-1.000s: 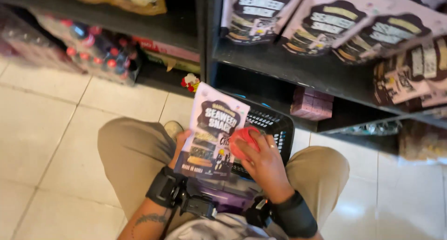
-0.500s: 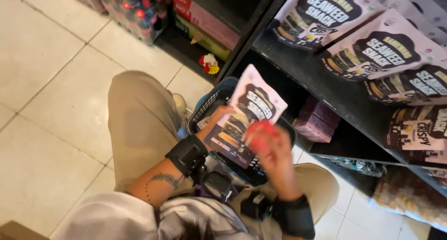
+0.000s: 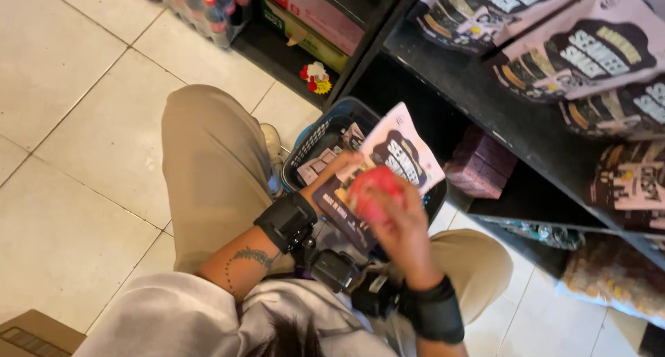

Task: The person wipes individual snack bags with a cloth while holding them in one hand, then places them back onto a store shelf.

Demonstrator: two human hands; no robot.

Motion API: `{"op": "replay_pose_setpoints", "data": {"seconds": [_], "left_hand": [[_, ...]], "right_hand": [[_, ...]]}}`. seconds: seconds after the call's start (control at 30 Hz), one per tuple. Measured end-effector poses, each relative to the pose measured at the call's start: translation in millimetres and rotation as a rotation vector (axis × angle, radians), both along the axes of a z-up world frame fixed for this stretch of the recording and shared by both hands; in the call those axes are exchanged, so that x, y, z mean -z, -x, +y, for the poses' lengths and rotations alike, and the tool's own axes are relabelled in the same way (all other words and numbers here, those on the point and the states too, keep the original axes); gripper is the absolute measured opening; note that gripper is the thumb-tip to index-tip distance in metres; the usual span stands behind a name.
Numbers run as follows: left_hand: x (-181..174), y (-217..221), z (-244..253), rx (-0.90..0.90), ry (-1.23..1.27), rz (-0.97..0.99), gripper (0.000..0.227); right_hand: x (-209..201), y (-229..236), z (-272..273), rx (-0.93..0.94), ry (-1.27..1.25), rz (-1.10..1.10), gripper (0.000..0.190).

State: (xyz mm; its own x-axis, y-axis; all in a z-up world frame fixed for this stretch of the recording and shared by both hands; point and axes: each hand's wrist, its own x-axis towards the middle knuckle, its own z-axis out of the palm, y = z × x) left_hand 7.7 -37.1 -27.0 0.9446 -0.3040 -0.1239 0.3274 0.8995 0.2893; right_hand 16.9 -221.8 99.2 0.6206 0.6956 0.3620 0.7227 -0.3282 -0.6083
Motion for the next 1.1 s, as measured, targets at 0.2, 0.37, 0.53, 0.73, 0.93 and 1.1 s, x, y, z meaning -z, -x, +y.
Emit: {"op": "replay_pose_setpoints", "data": {"seconds": [0.2,0.37,0.53,0.73,0.93,1.1], "left_hand": [[-9.6,11.1,-3.7,0.11,-0.254,-0.133,0.08],[-36.0,11.8,11.4,-0.053,-0.212,-0.078,0.086],[-45.8,3.2,14.2,-0.259,-0.219,-0.12,0.089],[-33.2,8.8,-14.8,-0.234,-0.401,-0.216,0.07],[0.5,19.7,-21.8,0.151,-0.042,-0.083,0.071],[19.3,12.7,-22.8,0.186,0.134,0.009,0.081]], "right_hand": [[2.5,-62.8,-24.9,0.244,0.066,-0.076,0.042],[13.6,-70.8,-63.5,0.533,0.035,-0.209,0.041],[27.9,-28.5,-72.0,0.519,-0.208,0.185,0.036],[41.4,3.7,-45.1,0.34,-0.441,0.333,0.052],[23.3,10.9,-28.6,0.308,-0.258,0.16,0.052],[-3.6,21.0,-20.3,0.174,-0.111,-0.009,0.046]]}}
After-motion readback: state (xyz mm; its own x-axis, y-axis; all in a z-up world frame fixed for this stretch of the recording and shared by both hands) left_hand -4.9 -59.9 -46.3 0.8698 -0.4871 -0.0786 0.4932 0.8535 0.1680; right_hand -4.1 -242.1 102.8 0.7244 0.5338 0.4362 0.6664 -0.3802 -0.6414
